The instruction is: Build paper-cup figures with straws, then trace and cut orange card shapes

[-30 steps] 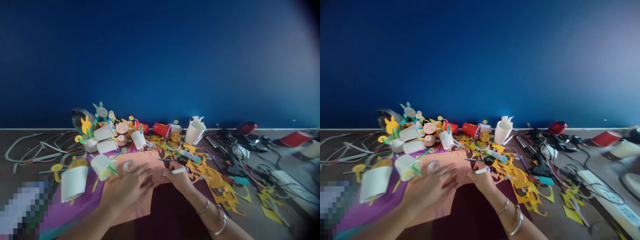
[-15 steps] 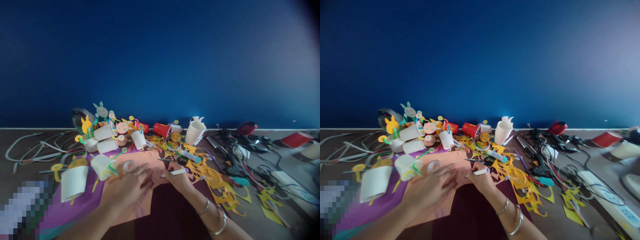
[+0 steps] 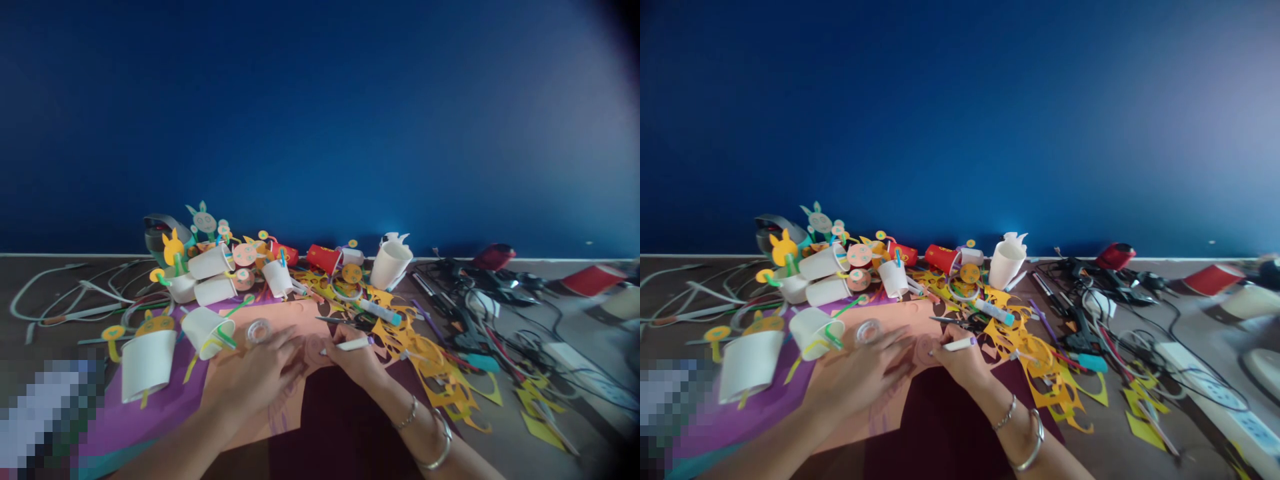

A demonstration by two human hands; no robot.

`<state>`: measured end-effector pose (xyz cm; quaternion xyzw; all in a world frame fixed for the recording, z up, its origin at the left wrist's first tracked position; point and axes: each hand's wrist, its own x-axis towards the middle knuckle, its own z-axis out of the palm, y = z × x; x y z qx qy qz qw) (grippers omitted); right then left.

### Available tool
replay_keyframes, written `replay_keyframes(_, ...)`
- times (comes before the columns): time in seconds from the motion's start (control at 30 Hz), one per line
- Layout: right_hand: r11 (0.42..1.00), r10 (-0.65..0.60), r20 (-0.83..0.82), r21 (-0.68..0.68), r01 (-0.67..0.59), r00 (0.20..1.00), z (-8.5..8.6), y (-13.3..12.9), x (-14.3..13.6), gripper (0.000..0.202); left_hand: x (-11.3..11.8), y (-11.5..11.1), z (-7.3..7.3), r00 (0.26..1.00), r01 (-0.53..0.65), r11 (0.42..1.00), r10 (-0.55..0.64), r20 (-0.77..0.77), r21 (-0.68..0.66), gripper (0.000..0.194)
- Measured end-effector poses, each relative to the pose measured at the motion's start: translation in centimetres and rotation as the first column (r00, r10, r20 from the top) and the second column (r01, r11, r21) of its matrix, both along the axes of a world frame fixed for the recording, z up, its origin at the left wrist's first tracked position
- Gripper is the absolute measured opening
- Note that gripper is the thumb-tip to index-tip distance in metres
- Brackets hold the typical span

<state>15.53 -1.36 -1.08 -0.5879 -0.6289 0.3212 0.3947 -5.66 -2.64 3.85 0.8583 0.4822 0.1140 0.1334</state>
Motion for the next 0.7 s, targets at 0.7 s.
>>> replay_keyframes(0.7, 1.000, -0.008, 0.004, 0.023, 0.008, 1.000, 0.09, -0.01, 0.04, 0.022, 0.05, -0.08, 0.46, 1.000, -0.010, 1.000, 0.010, 0.017, -0.019, 0.040)
